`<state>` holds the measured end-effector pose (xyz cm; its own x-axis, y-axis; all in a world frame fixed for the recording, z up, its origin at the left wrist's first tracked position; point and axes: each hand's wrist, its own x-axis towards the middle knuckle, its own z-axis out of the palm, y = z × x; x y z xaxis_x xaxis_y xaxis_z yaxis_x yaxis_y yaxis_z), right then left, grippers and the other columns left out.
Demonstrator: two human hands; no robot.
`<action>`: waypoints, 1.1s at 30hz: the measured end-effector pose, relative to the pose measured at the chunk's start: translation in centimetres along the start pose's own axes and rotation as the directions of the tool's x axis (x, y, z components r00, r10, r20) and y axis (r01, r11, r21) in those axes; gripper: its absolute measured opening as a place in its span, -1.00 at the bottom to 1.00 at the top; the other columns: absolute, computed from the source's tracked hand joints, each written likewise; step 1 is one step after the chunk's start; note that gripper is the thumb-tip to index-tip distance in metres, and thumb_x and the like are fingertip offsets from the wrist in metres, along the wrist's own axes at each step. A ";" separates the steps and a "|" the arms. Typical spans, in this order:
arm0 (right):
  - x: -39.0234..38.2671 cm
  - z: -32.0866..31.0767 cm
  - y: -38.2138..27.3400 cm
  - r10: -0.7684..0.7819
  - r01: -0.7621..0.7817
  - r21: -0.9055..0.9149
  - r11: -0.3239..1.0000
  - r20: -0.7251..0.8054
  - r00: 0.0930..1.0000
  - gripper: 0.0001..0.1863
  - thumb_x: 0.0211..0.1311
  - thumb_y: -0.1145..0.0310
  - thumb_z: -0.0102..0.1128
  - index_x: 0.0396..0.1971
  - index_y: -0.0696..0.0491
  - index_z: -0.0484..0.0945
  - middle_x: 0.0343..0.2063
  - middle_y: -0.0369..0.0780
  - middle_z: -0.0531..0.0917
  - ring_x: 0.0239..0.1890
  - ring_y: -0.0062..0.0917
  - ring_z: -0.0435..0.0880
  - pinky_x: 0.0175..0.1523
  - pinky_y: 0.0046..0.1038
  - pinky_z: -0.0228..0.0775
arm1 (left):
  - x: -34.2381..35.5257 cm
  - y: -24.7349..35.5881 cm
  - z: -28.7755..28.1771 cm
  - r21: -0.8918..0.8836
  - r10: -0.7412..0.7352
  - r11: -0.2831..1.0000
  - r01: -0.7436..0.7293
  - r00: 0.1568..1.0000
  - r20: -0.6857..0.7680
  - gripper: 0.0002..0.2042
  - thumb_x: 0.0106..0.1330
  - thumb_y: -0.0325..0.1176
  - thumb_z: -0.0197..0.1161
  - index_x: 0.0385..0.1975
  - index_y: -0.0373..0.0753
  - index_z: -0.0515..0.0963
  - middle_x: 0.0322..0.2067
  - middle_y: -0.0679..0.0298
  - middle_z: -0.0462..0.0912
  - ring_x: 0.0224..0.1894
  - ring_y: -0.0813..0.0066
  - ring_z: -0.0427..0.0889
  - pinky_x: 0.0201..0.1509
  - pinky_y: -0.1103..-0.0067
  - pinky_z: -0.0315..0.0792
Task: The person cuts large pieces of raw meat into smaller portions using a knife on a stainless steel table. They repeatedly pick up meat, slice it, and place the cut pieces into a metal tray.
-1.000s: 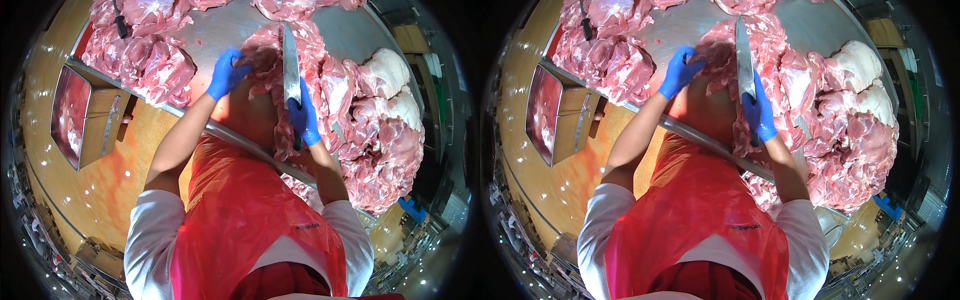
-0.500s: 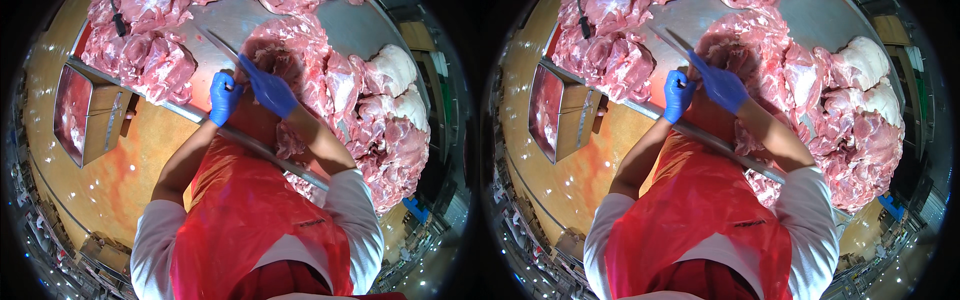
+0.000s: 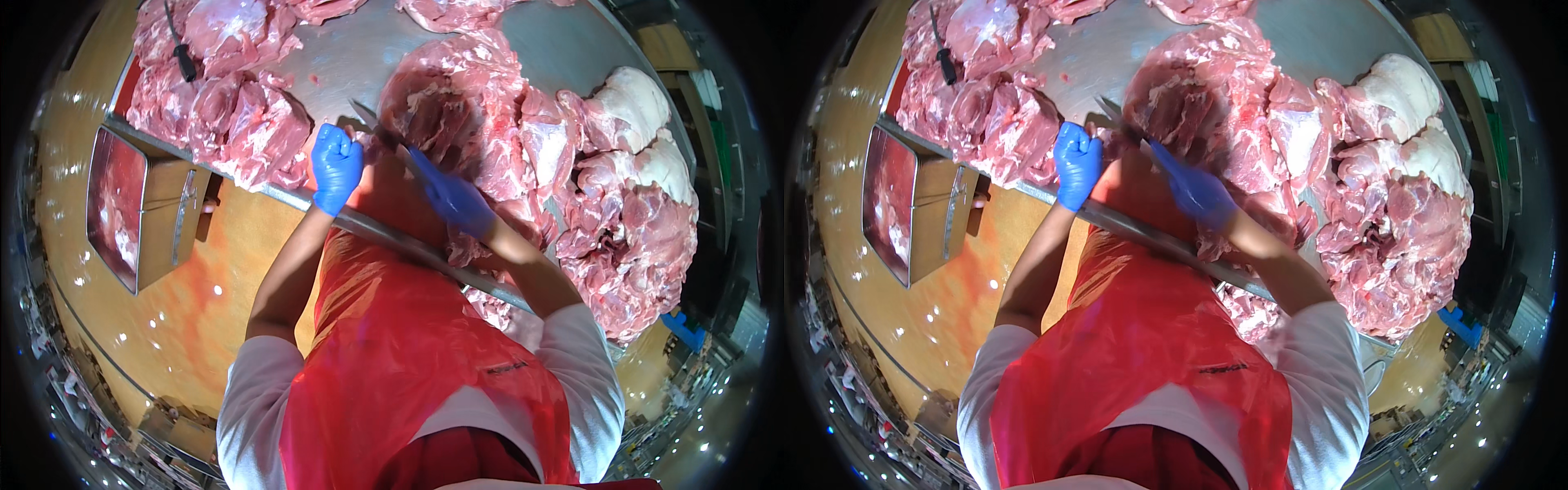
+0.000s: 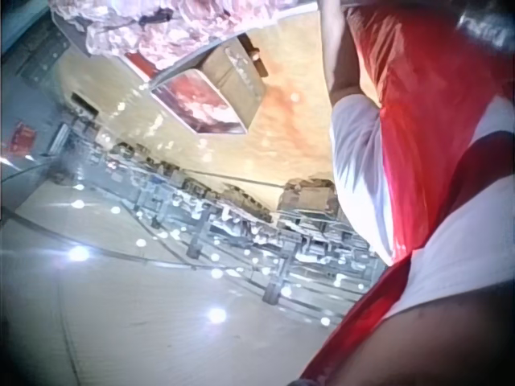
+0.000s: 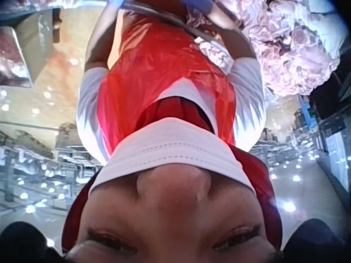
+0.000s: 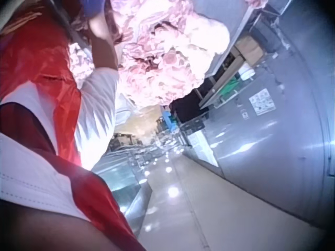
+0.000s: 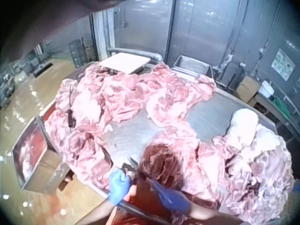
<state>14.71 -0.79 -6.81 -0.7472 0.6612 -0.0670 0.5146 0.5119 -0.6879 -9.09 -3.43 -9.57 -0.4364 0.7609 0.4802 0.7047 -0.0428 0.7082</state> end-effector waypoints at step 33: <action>-15.9 -2.3 -3.7 0.564 -0.323 0.522 0.790 -0.409 0.718 -0.25 0.34 0.57 0.05 0.50 0.02 0.03 -0.43 -0.22 0.53 -0.45 -0.64 0.42 -0.27 -0.55 0.34 | -6.2 4.1 7.1 -0.098 0.302 0.947 -0.307 0.739 0.602 -0.88 0.17 -0.47 0.15 -0.30 -0.19 0.46 -0.35 -0.02 0.49 -0.29 -0.13 0.54 -0.25 0.13 0.45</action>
<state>25.66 -11.92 -1.55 -0.0741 0.9874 -0.1401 0.4280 -0.0954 -0.8987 0.52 -3.73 -13.37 0.2269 0.9394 0.2570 0.7463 -0.3372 0.5739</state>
